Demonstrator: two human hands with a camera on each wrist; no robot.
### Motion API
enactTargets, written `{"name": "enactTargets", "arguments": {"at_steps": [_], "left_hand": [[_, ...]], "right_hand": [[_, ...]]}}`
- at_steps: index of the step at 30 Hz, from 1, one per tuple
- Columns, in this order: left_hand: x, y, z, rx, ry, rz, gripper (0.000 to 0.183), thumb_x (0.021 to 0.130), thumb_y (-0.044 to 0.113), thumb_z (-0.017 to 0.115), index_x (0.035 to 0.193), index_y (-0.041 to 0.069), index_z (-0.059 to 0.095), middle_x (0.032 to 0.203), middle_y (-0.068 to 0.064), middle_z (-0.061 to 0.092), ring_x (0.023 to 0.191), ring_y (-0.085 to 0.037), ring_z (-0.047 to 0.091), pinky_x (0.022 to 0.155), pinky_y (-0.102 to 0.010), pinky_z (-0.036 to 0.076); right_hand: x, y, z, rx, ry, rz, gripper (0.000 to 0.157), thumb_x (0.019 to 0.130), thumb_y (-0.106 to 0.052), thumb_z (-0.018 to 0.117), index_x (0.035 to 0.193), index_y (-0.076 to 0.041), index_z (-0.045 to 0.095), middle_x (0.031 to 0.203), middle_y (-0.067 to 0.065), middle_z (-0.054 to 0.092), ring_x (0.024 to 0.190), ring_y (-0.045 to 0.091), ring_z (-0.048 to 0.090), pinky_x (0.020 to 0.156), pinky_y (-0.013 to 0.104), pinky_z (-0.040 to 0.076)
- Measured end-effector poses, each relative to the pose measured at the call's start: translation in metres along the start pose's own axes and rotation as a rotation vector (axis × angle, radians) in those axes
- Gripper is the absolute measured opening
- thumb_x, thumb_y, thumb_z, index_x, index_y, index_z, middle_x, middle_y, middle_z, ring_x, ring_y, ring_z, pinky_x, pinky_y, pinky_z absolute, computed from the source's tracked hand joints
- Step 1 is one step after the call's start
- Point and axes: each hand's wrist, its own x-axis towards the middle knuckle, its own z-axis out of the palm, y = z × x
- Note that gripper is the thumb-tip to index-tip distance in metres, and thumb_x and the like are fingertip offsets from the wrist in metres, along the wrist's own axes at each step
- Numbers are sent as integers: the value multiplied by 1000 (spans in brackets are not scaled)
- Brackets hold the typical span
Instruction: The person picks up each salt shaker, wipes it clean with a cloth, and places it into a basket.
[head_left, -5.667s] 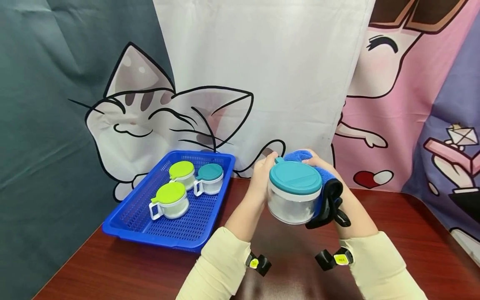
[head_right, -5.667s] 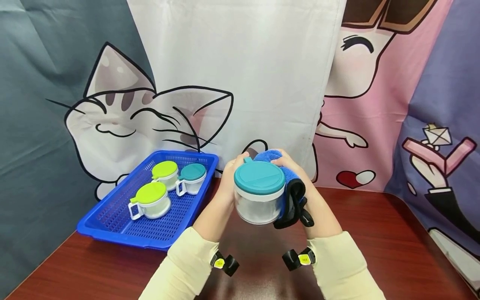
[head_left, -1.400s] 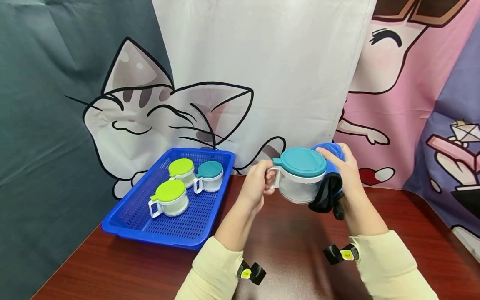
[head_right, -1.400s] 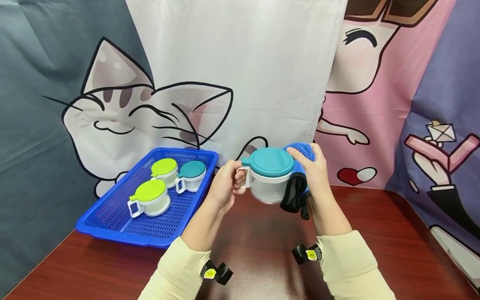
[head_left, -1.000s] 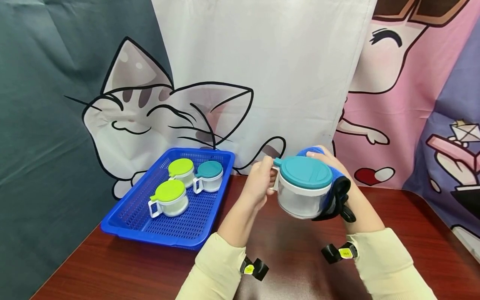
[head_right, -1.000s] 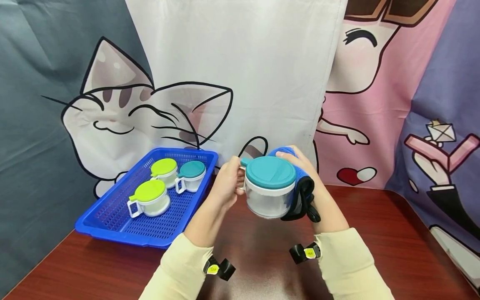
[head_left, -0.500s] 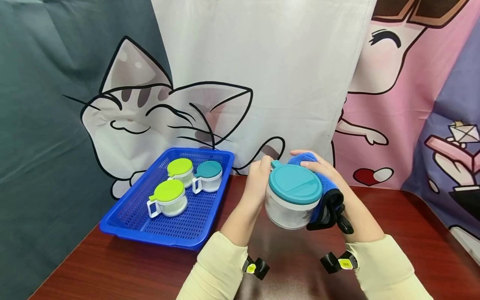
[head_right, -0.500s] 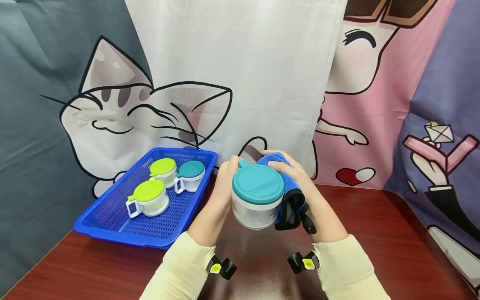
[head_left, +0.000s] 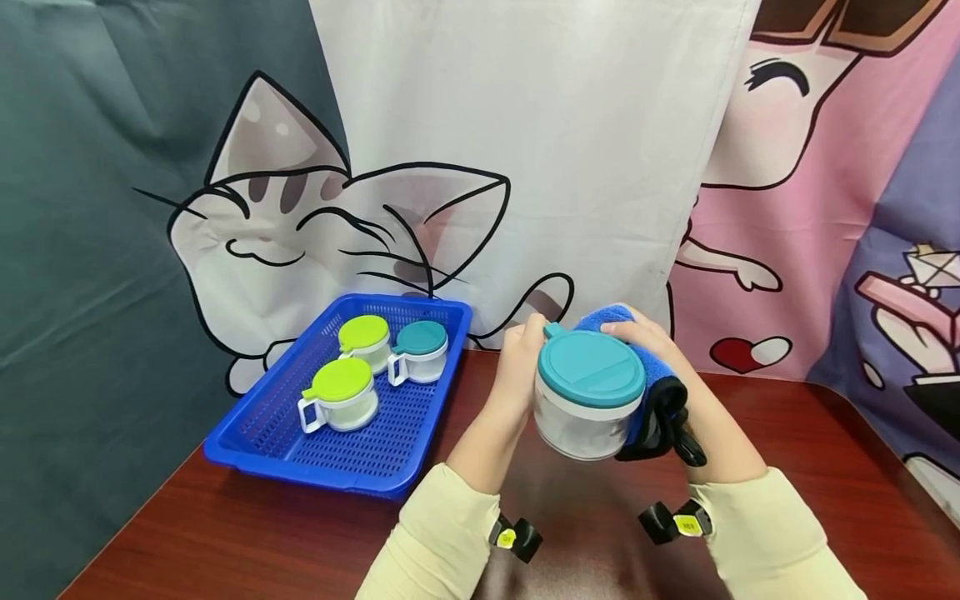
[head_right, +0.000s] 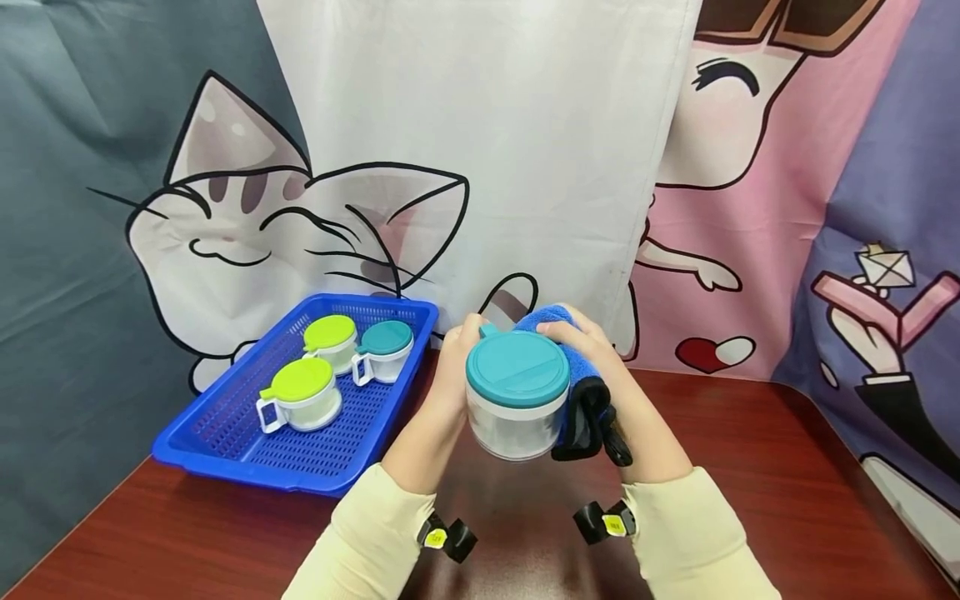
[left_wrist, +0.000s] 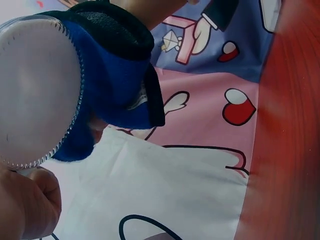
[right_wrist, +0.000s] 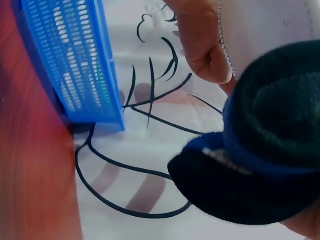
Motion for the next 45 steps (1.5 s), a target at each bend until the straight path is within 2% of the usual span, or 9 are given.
{"name": "enactTargets", "arguments": {"at_steps": [5,13,20,23,26,30,33,40,45], "left_hand": [[6,1,-4,16,66,24,39,84,19,42,46,15,38,47,4,37,51,-10,36,51,-22,33],[14,-6,-12,116,229,70,40,86,20,41,47,14,32,48,5,30,50,-11,31,47,-25,24],[18,-14,-18,144,307,141,41,89,21,39,51,13,30,49,4,27,47,-12,25,45,-26,19],[15,-16,-19,150,294,143,45,94,25,40,52,13,31,50,4,27,49,-12,26,46,-26,21],[8,-14,-19,122,227,126,46,96,30,41,54,13,33,52,3,32,52,-11,33,48,-24,28],[2,-10,-19,37,128,102,45,97,33,43,58,12,39,55,1,39,55,-11,43,50,-21,38],[0,-8,-21,16,103,96,43,97,34,44,61,11,43,56,0,42,56,-11,46,50,-20,40],[-5,-8,-19,-45,75,54,42,97,38,44,65,11,45,56,-1,44,50,-11,44,40,-19,34],[-8,-5,-16,-47,59,159,40,99,27,41,63,9,45,56,0,42,55,-10,44,50,-20,39]], "right_hand": [[-2,7,2,-77,218,-61,34,92,-40,47,102,-9,56,90,-1,59,90,19,50,77,29,43],[-3,12,13,27,508,-145,16,89,-29,57,91,-13,57,72,-7,56,67,11,50,59,20,45],[-3,13,34,73,729,-238,23,85,-29,64,93,-12,51,70,-1,50,65,15,49,56,24,41],[-1,14,36,85,759,-248,25,84,-29,65,97,-13,51,75,0,52,69,15,50,59,24,41],[3,15,30,89,749,-252,29,86,-30,63,109,-16,52,85,1,52,76,15,49,63,25,40],[5,16,21,4,701,-230,39,91,-31,56,128,-27,46,114,1,51,96,15,46,76,30,39],[5,17,20,-71,671,-238,37,93,-29,53,129,-28,47,126,1,49,105,16,45,84,36,39],[7,17,18,21,633,-271,26,91,-26,55,114,-13,56,108,-2,53,90,16,48,71,26,41],[7,15,15,130,621,-253,21,91,-24,55,109,-13,57,105,-1,52,90,16,47,71,26,41]]}}
